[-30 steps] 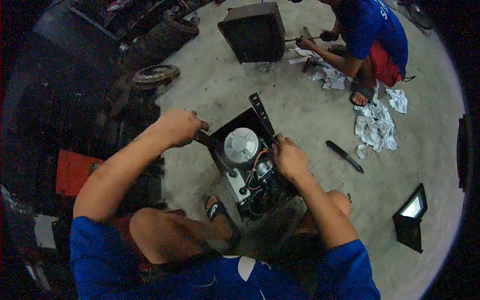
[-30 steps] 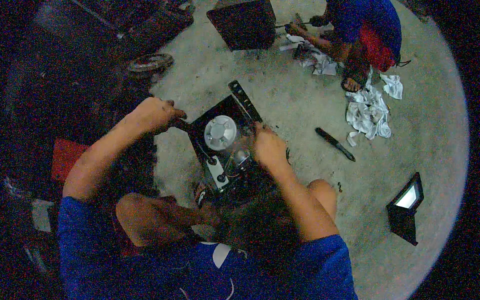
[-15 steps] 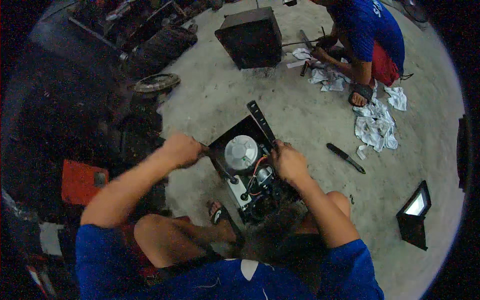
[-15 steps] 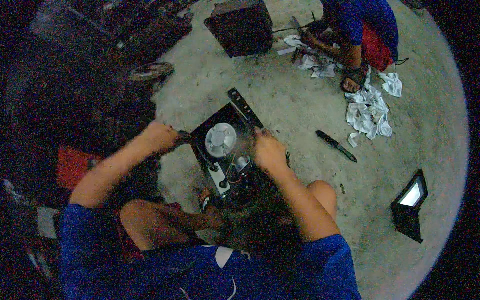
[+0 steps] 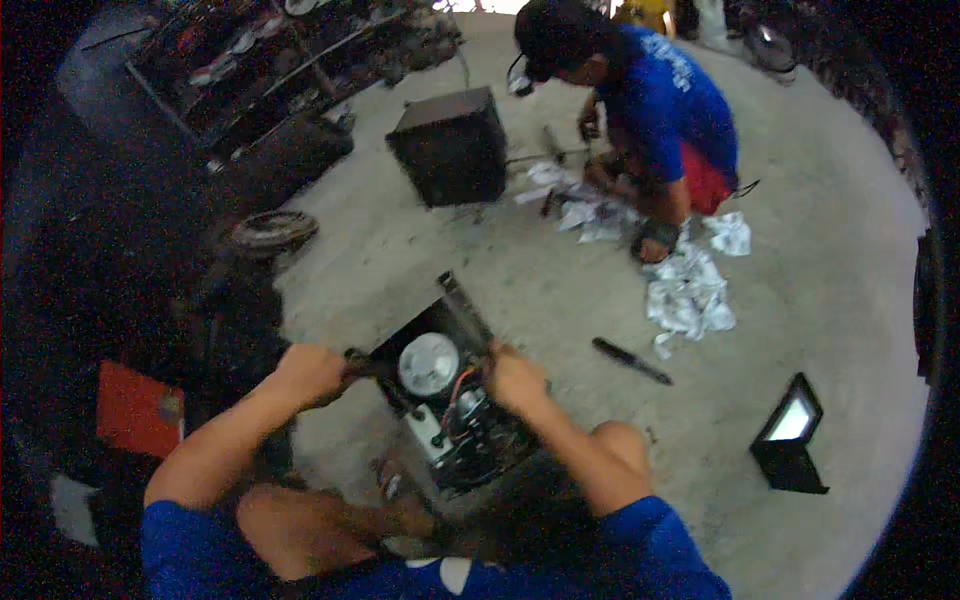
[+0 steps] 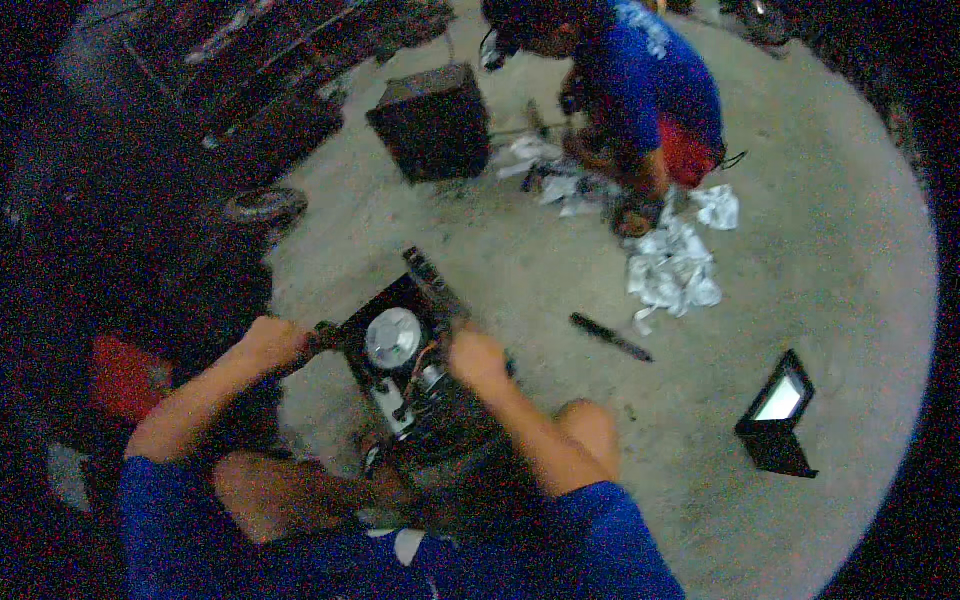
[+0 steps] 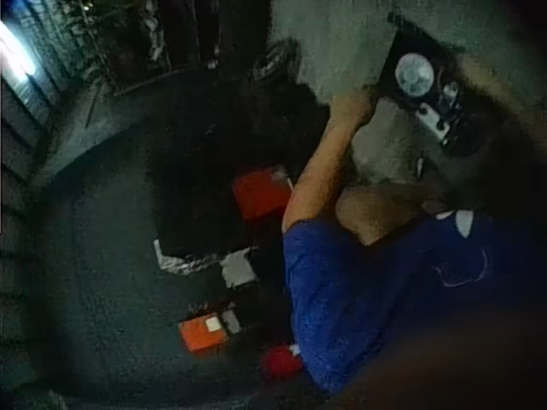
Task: The recorder uses a screwdriver and hands to open and disassemble a large black electronic device on the floor.
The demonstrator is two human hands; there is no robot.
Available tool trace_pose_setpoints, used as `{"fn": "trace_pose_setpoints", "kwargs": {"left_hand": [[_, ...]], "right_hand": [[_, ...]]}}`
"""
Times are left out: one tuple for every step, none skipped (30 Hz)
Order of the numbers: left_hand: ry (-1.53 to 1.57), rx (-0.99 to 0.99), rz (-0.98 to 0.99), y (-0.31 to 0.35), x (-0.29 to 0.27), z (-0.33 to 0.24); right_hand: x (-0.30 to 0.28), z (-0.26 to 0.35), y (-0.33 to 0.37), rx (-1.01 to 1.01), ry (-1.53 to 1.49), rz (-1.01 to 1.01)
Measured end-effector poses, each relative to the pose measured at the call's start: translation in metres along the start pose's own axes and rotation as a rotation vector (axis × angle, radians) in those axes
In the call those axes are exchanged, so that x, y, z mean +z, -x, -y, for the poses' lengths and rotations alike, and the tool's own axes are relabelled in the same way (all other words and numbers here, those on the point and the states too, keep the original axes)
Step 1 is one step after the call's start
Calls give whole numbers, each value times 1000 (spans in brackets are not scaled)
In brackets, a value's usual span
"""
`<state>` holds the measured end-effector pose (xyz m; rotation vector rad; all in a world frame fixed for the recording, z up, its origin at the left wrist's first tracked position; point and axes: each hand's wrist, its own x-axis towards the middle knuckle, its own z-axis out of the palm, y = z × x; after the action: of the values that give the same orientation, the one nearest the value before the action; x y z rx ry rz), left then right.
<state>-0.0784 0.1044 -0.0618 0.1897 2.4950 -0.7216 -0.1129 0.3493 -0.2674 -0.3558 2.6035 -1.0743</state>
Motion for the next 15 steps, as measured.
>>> {"fn": "trace_pose_setpoints", "kwargs": {"left_hand": [[-23,18,2,2,-10,0],[-51,21,-10,-2,5,-11],[-42,31,-44,-6,8,-15],[-70,40,-50,-5,13,-19],[-99,48,-53,-4,19,-23],[-69,30,-28,-7,34,-25],[-71,11,-60,-11,45,-25],[-75,-10,-87,-12,53,-23],[-75,-14,-82,-7,49,-19],[-46,-11,-95,0,40,-12],[-17,-13,-102,9,28,-5],[-117,-65,36,14,-6,-7],[-167,-42,-62,17,-1,10],[-104,6,-154,33,-20,9],[-7,37,-184,50,-48,-2]], "right_hand": [[9,-9,1,-44,43,-61],[25,-27,2,-64,73,-90],[27,-31,5,-38,60,-106],[29,-31,6,-22,37,-120],[29,-33,5,-26,50,-139],[31,-28,5,-28,45,-106],[31,-25,4,-20,37,-73],[33,-22,2,-31,36,-77],[34,-19,2,-30,37,-64],[35,-18,2,-27,34,-46],[38,-23,-6,-31,25,-33],[40,-34,-16,-54,35,-101],[47,-39,-17,-91,33,-144],[44,-43,-11,-101,16,-113],[31,-43,-11,-110,2,-95]]}}
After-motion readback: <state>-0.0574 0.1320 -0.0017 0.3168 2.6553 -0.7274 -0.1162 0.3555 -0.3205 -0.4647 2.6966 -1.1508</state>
